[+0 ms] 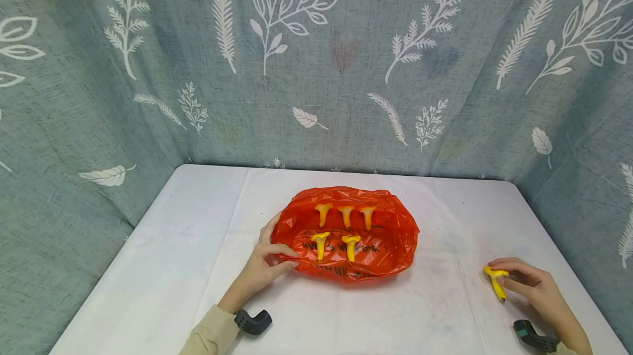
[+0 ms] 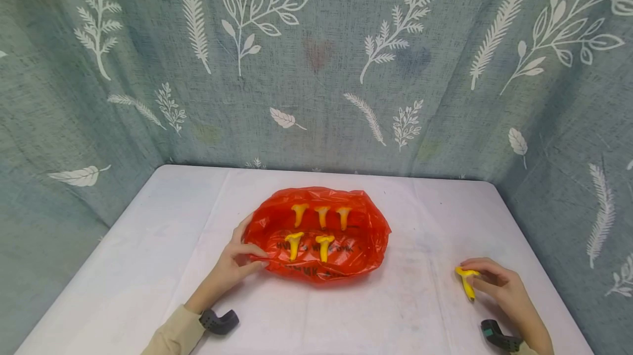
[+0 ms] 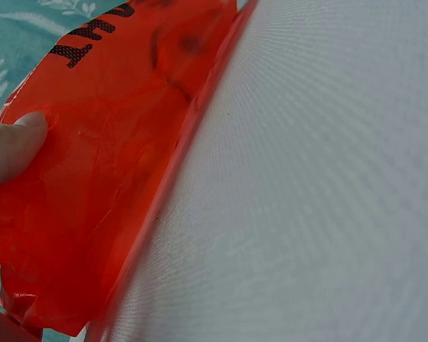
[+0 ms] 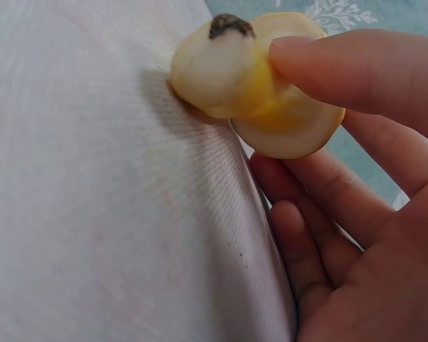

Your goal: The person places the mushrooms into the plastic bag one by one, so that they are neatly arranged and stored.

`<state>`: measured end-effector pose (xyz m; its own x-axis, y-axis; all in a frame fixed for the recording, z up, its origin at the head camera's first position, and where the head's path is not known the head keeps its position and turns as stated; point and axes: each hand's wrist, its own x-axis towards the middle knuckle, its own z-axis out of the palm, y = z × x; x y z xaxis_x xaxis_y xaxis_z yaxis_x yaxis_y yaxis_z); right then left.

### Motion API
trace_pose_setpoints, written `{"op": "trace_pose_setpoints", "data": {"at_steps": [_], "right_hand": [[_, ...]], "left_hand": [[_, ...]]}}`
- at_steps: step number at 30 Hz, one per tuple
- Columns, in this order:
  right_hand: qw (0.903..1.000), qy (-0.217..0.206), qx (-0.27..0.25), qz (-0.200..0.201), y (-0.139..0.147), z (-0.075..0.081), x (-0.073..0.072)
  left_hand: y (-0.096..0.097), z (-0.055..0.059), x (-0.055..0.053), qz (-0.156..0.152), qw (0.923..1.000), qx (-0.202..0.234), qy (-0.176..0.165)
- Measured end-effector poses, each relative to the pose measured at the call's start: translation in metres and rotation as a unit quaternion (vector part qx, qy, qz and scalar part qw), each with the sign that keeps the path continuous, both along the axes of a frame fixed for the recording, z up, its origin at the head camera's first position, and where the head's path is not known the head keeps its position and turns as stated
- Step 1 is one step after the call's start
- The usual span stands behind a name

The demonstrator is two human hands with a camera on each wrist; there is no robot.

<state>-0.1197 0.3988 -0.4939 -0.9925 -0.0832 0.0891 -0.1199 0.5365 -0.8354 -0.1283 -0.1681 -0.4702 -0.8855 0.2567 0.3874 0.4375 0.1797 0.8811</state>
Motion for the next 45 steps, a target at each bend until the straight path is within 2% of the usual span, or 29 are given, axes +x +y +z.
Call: {"op": "trace_pose_setpoints", "data": {"at_steps": [7, 19, 38, 45], "right_hand": [[0.9999, 0.001, -0.011, -0.006, -0.003, -0.001, 0.000], [0.9992, 0.033, -0.016, 0.014, -0.018, -0.001, -0.003], [0.9969, 0.005, -0.072, 0.031, -0.051, 0.002, -0.010], [0.9968, 0.001, -0.076, 0.023, -0.066, 0.007, -0.008]], "left_hand": [[0.000, -0.001, -0.001, -0.002, 1.0000, -0.005, 0.005], [0.000, -0.001, 0.001, 0.003, 1.0000, -0.004, -0.006], [-0.001, 0.000, 0.000, 0.003, 0.9998, -0.014, -0.010], [0.000, 0.001, 0.001, 0.004, 0.9998, -0.012, -0.013]]}}
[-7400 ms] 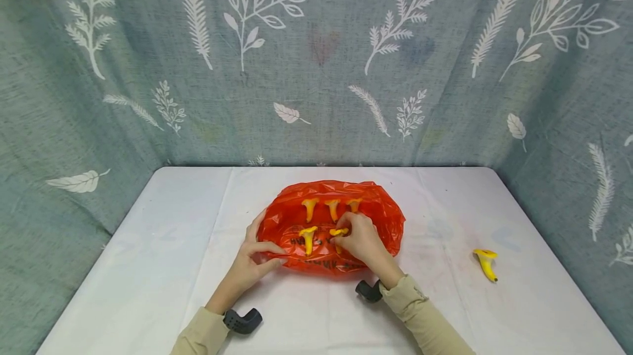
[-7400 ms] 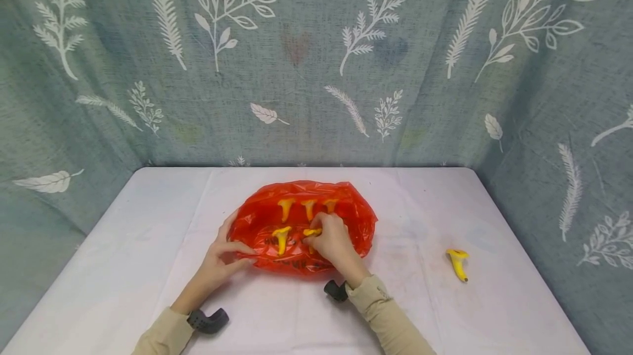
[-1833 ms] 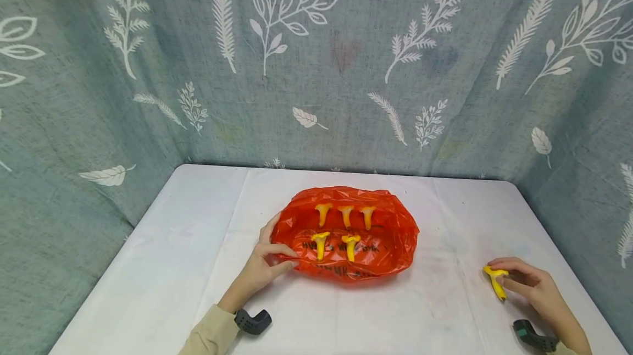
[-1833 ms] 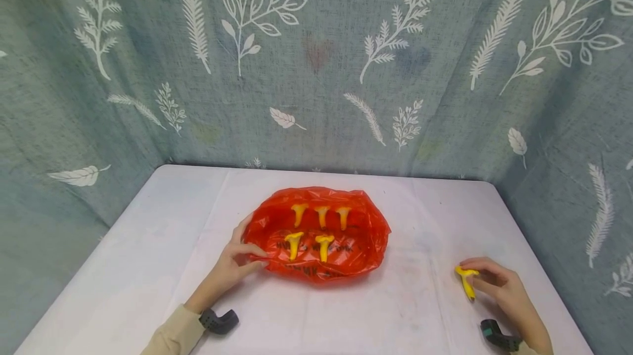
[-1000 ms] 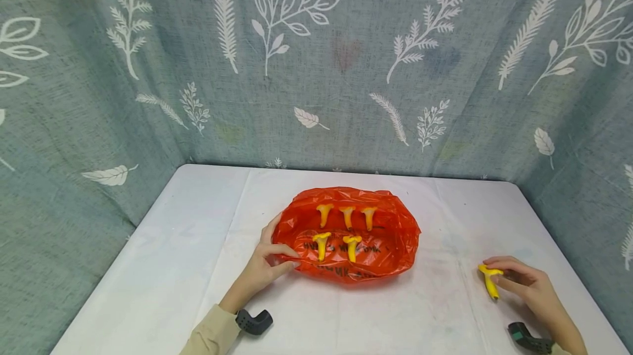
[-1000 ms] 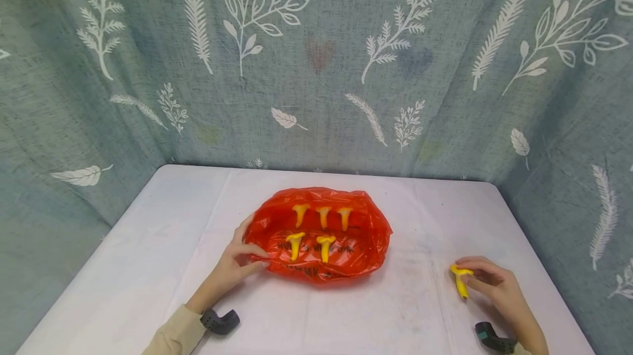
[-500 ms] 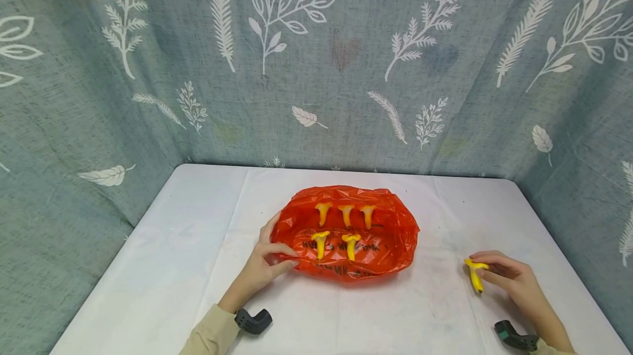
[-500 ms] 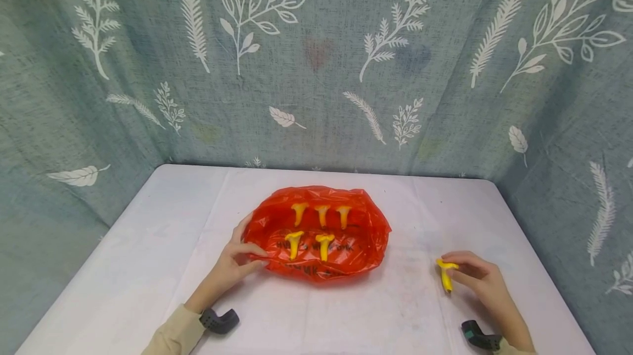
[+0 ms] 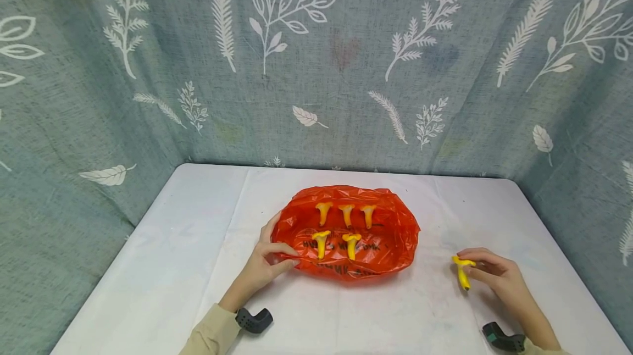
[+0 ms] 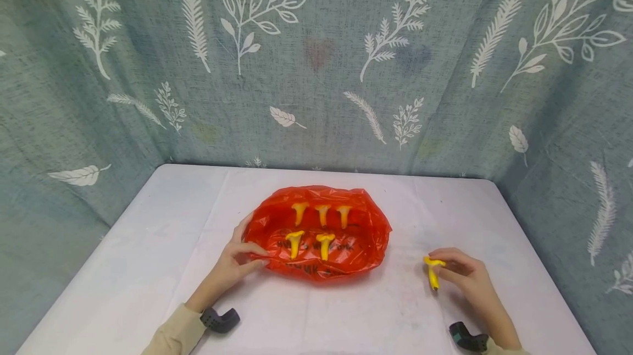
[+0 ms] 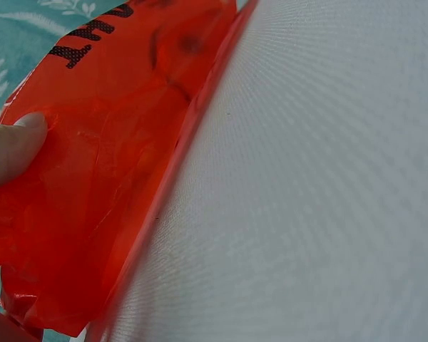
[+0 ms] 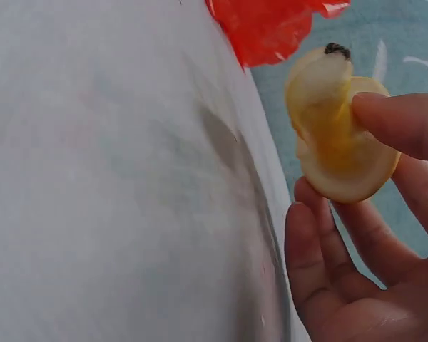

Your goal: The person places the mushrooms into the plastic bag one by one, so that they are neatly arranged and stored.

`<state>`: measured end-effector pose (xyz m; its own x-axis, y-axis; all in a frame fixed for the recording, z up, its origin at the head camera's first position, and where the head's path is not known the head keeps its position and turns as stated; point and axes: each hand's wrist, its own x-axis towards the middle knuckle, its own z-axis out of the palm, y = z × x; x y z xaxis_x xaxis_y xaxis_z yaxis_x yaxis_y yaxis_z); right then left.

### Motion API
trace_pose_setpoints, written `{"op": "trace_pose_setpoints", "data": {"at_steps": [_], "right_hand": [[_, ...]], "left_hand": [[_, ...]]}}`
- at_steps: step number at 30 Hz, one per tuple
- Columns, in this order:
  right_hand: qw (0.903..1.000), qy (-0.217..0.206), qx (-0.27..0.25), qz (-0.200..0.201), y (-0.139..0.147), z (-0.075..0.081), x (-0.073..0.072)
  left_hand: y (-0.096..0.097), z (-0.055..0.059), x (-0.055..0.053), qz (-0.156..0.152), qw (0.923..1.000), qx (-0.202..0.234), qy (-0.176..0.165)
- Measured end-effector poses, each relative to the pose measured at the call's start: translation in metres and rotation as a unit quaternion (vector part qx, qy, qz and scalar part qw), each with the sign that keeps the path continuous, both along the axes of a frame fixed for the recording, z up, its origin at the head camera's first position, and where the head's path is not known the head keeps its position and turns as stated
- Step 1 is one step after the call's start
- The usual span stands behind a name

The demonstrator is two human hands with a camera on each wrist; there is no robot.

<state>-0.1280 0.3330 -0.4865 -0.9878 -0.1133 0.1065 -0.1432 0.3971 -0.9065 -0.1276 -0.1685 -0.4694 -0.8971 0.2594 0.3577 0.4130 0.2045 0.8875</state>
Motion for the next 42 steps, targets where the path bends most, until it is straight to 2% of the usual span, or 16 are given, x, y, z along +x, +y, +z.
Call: {"op": "trace_pose_setpoints", "data": {"at_steps": [5, 14, 34, 42], "right_hand": [[0.9999, 0.010, -0.009, 0.010, -0.010, 0.008, -0.001], [0.9998, -0.003, -0.015, 0.015, -0.031, 0.021, -0.003], [0.9977, 0.039, -0.035, 0.043, -0.063, 0.059, -0.006], [0.9948, 0.071, -0.038, 0.062, -0.075, 0.072, -0.010]], "left_hand": [[0.000, -0.001, -0.001, -0.001, 1.0000, -0.001, 0.002], [-0.001, -0.004, -0.001, 0.000, 1.0000, 0.002, -0.002], [-0.001, -0.003, -0.001, -0.001, 1.0000, 0.004, -0.002], [-0.001, -0.003, -0.001, 0.002, 1.0000, 0.001, -0.002]]}}
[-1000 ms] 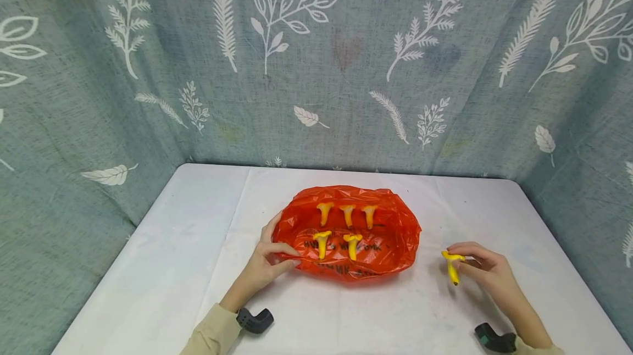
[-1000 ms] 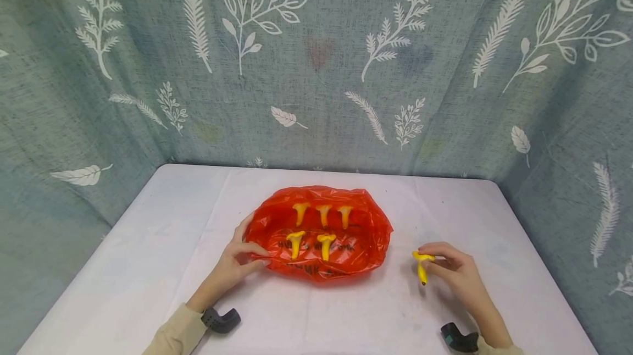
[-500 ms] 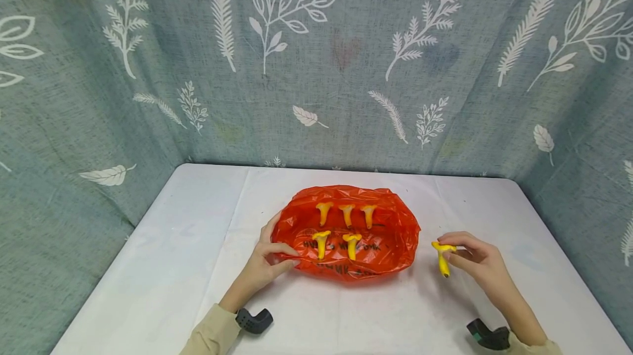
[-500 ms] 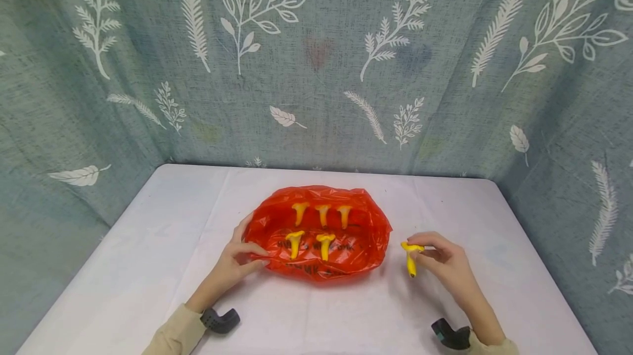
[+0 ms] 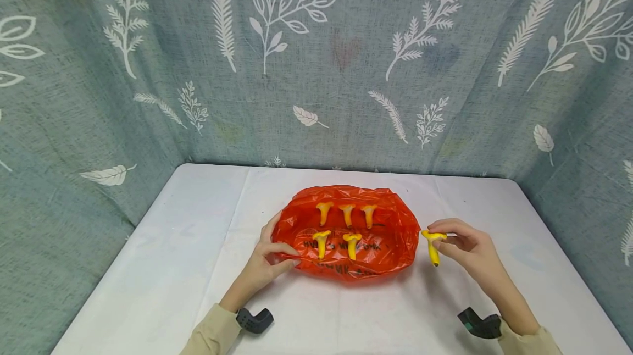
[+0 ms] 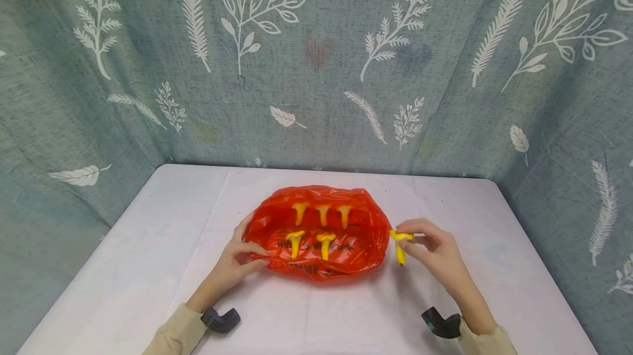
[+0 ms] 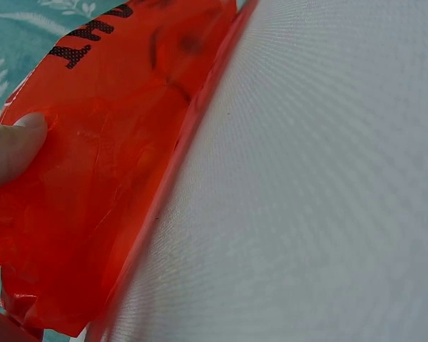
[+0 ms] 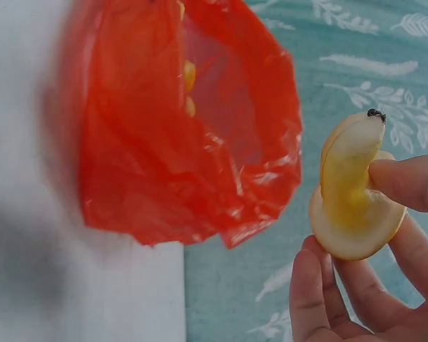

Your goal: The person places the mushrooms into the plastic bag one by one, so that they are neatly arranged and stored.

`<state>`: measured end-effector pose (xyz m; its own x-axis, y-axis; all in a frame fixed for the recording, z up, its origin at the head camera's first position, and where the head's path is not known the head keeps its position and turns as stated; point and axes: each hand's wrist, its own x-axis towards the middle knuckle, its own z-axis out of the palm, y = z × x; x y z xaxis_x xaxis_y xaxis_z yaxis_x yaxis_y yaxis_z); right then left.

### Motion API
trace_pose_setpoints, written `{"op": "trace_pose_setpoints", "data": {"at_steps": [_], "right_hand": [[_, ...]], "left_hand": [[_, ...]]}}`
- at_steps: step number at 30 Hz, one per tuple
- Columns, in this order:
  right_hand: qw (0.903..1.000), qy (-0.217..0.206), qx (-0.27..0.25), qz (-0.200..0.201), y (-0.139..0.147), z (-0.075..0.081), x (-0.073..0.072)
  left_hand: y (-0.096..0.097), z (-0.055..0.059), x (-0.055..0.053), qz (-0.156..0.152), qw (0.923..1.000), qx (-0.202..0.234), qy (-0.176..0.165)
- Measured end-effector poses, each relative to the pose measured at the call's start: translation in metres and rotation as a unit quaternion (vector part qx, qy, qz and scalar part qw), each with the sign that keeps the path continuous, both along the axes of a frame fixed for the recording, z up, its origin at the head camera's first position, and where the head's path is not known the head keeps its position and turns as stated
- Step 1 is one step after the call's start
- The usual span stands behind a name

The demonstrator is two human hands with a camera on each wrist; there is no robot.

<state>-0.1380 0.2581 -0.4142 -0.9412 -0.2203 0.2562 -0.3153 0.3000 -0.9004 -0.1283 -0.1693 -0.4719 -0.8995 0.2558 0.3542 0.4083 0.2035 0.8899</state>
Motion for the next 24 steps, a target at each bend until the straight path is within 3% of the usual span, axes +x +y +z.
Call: {"op": "trace_pose_setpoints", "data": {"at_steps": [15, 24], "right_hand": [[0.9981, 0.031, -0.014, 0.051, -0.028, 0.013, -0.013], [0.9983, 0.017, 0.002, 0.056, -0.044, 0.014, -0.021]], "left_hand": [[0.000, -0.003, -0.001, -0.004, 1.0000, 0.002, 0.002], [0.000, -0.001, -0.001, -0.004, 1.0000, -0.001, 0.000]]}}
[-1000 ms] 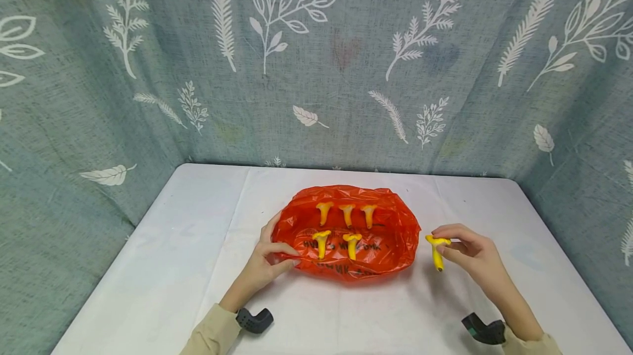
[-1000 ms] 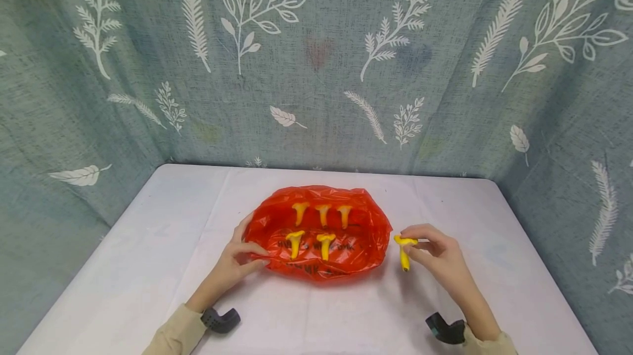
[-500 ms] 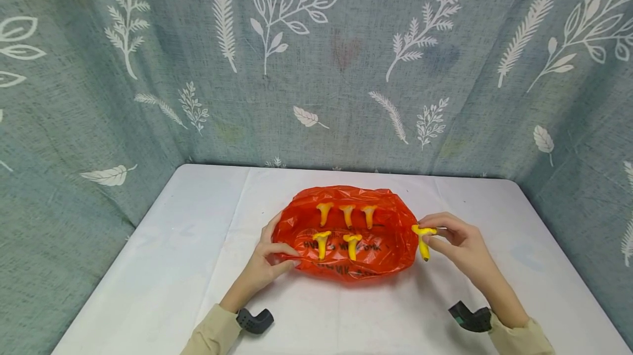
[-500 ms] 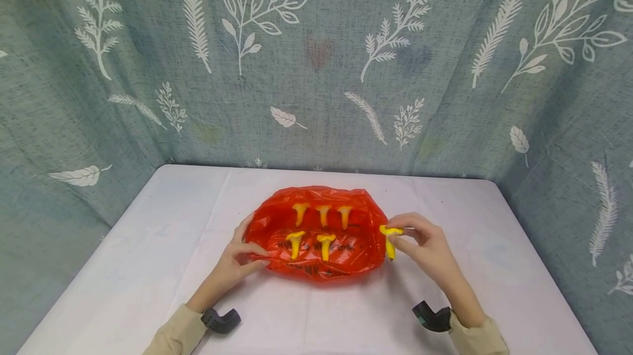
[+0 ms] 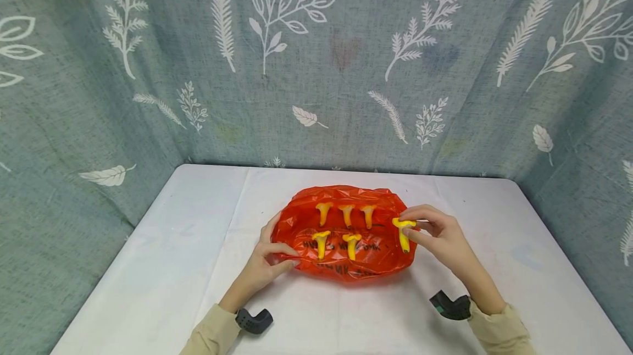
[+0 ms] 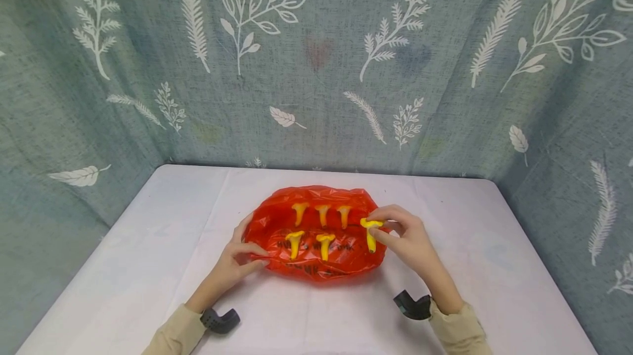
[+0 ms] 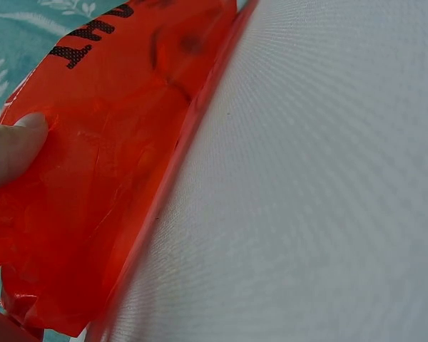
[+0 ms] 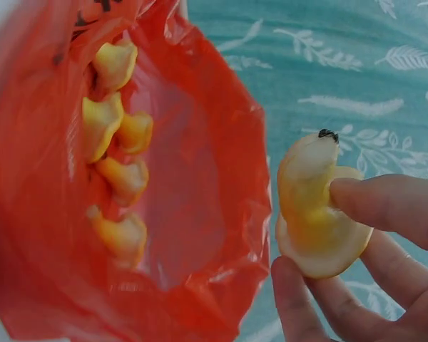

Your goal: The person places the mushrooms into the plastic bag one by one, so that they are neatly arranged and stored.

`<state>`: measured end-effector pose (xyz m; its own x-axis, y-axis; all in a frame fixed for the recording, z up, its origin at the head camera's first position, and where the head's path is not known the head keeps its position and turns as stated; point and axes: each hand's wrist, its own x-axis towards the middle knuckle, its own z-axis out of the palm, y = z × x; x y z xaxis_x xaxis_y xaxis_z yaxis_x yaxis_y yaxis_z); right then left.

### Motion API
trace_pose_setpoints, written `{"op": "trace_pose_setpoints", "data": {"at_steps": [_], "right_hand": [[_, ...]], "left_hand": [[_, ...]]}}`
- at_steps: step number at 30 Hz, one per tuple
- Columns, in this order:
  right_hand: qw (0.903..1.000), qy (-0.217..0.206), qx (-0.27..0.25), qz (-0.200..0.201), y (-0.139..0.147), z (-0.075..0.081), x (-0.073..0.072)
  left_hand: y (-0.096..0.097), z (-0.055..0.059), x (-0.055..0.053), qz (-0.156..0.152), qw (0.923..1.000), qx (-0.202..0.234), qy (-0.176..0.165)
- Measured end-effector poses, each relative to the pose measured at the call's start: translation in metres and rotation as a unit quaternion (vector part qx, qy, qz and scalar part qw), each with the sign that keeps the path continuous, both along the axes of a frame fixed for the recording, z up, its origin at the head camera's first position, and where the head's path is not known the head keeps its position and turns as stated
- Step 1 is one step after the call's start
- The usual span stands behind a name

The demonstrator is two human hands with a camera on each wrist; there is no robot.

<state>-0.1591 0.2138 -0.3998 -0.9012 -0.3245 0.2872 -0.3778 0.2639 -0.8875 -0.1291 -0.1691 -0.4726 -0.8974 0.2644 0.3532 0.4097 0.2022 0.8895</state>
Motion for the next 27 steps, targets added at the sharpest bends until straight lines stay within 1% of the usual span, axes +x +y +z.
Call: {"op": "trace_pose_setpoints", "data": {"at_steps": [10, 16, 20, 27], "right_hand": [[0.9999, -0.015, 0.001, 0.004, -0.020, -0.004, -0.008], [0.9995, -0.029, 0.010, -0.006, -0.030, -0.003, -0.011], [0.9986, -0.042, 0.027, -0.018, -0.040, -0.004, -0.012], [0.9979, -0.047, 0.042, -0.016, -0.054, -0.014, -0.014]], "left_hand": [[0.001, 0.001, 0.001, 0.002, 1.0000, 0.003, -0.002], [0.001, 0.002, 0.000, 0.003, 1.0000, 0.003, -0.004], [0.001, 0.001, 0.000, 0.000, 1.0000, 0.006, -0.002], [0.000, -0.001, 0.000, 0.002, 1.0000, 0.001, 0.004]]}}
